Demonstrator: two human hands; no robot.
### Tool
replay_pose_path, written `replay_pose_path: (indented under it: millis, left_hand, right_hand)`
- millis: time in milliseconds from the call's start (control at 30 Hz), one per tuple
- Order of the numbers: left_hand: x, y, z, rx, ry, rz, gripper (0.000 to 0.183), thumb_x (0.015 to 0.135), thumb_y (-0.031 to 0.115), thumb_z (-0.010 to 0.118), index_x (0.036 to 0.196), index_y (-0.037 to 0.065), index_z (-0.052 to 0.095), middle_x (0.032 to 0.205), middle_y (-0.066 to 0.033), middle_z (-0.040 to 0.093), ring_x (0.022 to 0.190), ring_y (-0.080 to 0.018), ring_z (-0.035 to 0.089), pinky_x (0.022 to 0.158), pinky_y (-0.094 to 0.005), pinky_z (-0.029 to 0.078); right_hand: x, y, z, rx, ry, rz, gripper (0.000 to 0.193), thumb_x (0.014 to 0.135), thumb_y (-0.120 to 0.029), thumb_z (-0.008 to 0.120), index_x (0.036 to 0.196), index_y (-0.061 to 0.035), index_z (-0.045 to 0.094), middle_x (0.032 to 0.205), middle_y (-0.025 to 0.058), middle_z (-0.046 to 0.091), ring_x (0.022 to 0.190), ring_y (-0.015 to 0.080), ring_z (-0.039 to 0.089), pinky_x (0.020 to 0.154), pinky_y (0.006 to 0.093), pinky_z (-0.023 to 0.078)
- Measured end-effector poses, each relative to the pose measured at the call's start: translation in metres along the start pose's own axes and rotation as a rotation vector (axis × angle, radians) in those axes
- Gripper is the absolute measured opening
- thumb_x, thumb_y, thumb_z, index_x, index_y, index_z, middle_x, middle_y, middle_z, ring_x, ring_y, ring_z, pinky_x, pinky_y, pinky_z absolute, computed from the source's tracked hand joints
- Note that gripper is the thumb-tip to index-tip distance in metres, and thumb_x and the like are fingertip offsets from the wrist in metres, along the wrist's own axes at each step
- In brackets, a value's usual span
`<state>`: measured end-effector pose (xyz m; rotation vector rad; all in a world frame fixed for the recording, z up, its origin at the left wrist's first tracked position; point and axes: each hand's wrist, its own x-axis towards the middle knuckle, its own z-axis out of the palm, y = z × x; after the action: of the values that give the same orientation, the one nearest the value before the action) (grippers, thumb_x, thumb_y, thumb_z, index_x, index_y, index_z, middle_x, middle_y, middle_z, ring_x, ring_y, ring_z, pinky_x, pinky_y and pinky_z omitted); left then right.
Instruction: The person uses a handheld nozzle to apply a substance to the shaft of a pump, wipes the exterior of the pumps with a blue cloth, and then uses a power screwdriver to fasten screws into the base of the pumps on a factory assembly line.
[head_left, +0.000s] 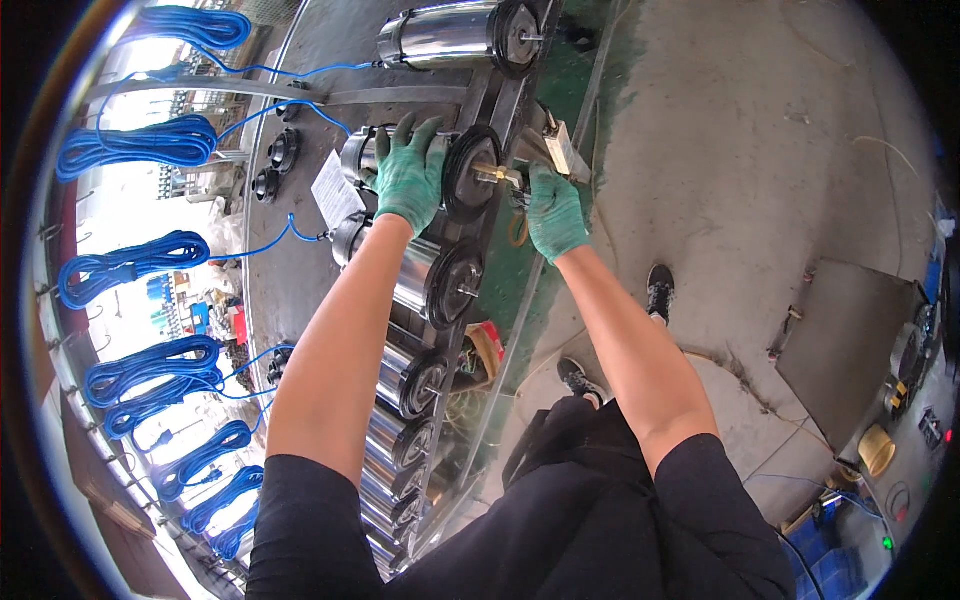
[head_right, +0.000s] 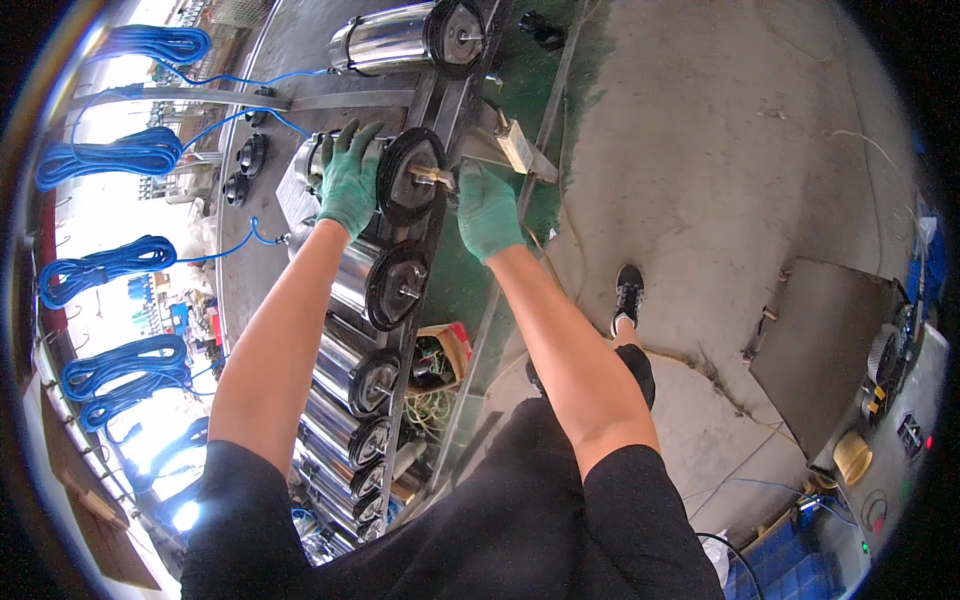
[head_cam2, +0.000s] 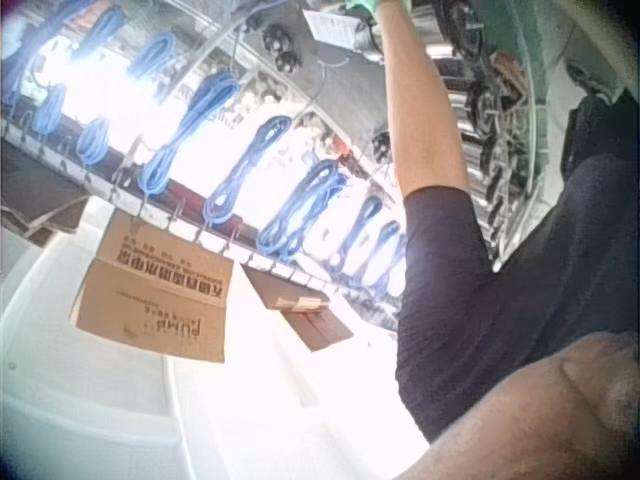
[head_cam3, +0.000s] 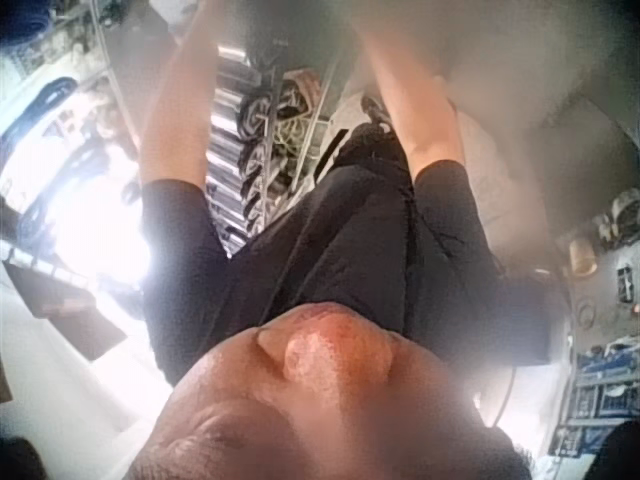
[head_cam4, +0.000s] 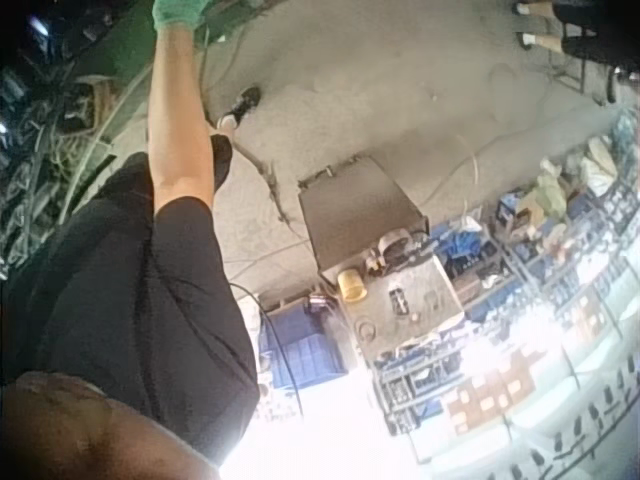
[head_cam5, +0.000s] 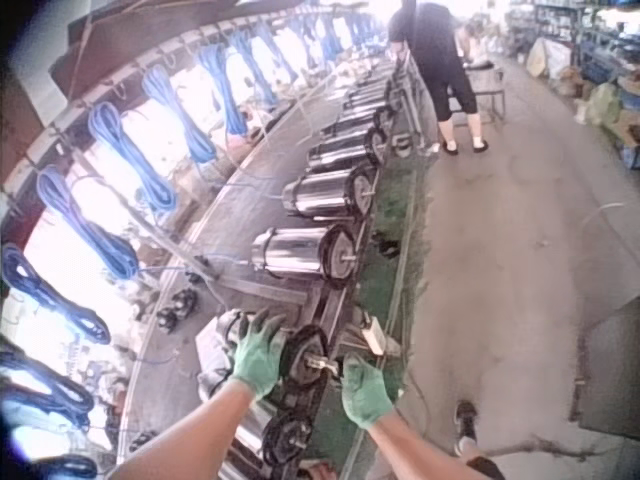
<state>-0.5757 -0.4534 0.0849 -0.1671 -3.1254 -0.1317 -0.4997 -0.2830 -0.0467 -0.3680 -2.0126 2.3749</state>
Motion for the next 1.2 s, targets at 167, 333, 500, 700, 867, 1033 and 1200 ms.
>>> replay_pose_path:
  millis: [167, 333, 500, 700, 867, 1033, 1200]
  left_hand:
    - [0.004, -0.006, 0.003, 0.021, 0.025, 0.018, 0.037, 0.104, 0.043, 0.048, 0.139, 0.036, 0.057, 0.158, 0.0007, 0.041, 0.152, -0.0393, 0.021, 0.111, -0.0803, 0.004]
    - [0.013, -0.030, 0.007, 0.164, -0.033, 0.284, 0.045, 0.098, 0.020, 0.051, 0.143, 0.020, 0.057, 0.157, -0.0078, 0.044, 0.144, -0.0324, 0.039, 0.123, -0.0454, 0.023]
    - [0.013, -0.082, 0.035, 0.414, 0.090, 0.493, 0.054, 0.090, 0.011, 0.054, 0.144, 0.016, 0.056, 0.152, -0.0110, 0.049, 0.145, -0.0326, 0.038, 0.123, -0.0520, 0.018]
    - [0.028, -0.052, 0.053, -0.161, 0.049, 0.208, 0.039, 0.107, 0.030, 0.047, 0.142, 0.015, 0.058, 0.155, -0.0112, 0.044, 0.144, -0.0334, 0.034, 0.121, -0.0436, 0.025]
    - [0.031, -0.069, 0.053, -0.124, 0.080, 0.194, 0.040, 0.107, 0.032, 0.048, 0.142, 0.016, 0.058, 0.156, -0.0103, 0.042, 0.146, -0.0316, 0.032, 0.122, -0.0439, 0.024]
    - [0.027, -0.058, 0.052, -0.238, 0.030, 0.110, 0.041, 0.107, 0.033, 0.047, 0.143, 0.015, 0.057, 0.157, -0.0098, 0.041, 0.147, -0.0309, 0.031, 0.123, -0.0435, 0.022]
    - [0.028, -0.057, 0.056, -0.333, 0.022, 0.113, 0.041, 0.107, 0.033, 0.047, 0.143, 0.015, 0.057, 0.157, -0.0098, 0.041, 0.147, -0.0316, 0.031, 0.123, -0.0434, 0.020]
  right_hand:
    - [-0.005, -0.029, 0.002, -0.208, 0.023, -0.011, 0.056, 0.105, -0.050, 0.047, 0.112, 0.0035, 0.062, 0.096, 0.0303, 0.066, 0.093, 0.0507, 0.062, 0.080, 0.0495, 0.049]
    - [-0.007, -0.060, -0.008, -0.574, -0.052, -0.186, 0.030, 0.100, -0.022, 0.048, 0.098, -0.0021, 0.069, 0.098, 0.0233, 0.069, 0.091, 0.0381, 0.065, 0.082, 0.0484, 0.052]
    - [-0.012, -0.026, 0.028, -0.112, 0.049, -0.031, 0.025, 0.101, -0.020, 0.053, 0.106, 0.0004, 0.066, 0.101, 0.0254, 0.069, 0.095, 0.0432, 0.065, 0.082, 0.0477, 0.052]
    - [-0.005, -0.030, 0.000, -0.184, 0.085, 0.021, 0.034, 0.103, -0.023, 0.053, 0.117, 0.0048, 0.064, 0.103, 0.0297, 0.068, 0.097, 0.0495, 0.062, 0.082, 0.0491, 0.051]
    - [-0.003, -0.019, 0.017, -0.206, 0.104, -0.004, 0.036, 0.103, -0.025, 0.053, 0.122, 0.0043, 0.063, 0.100, 0.0294, 0.068, 0.093, 0.0491, 0.062, 0.079, 0.0504, 0.050]
    - [0.001, -0.002, 0.023, -0.278, 0.107, -0.004, 0.034, 0.104, -0.024, 0.052, 0.120, 0.0037, 0.064, 0.097, 0.0283, 0.068, 0.090, 0.0468, 0.063, 0.077, 0.0499, 0.050]
    - [0.007, 0.004, 0.024, -0.182, 0.114, 0.017, 0.032, 0.104, -0.023, 0.051, 0.117, 0.0016, 0.065, 0.096, 0.0266, 0.068, 0.088, 0.0460, 0.063, 0.074, 0.0499, 0.050]
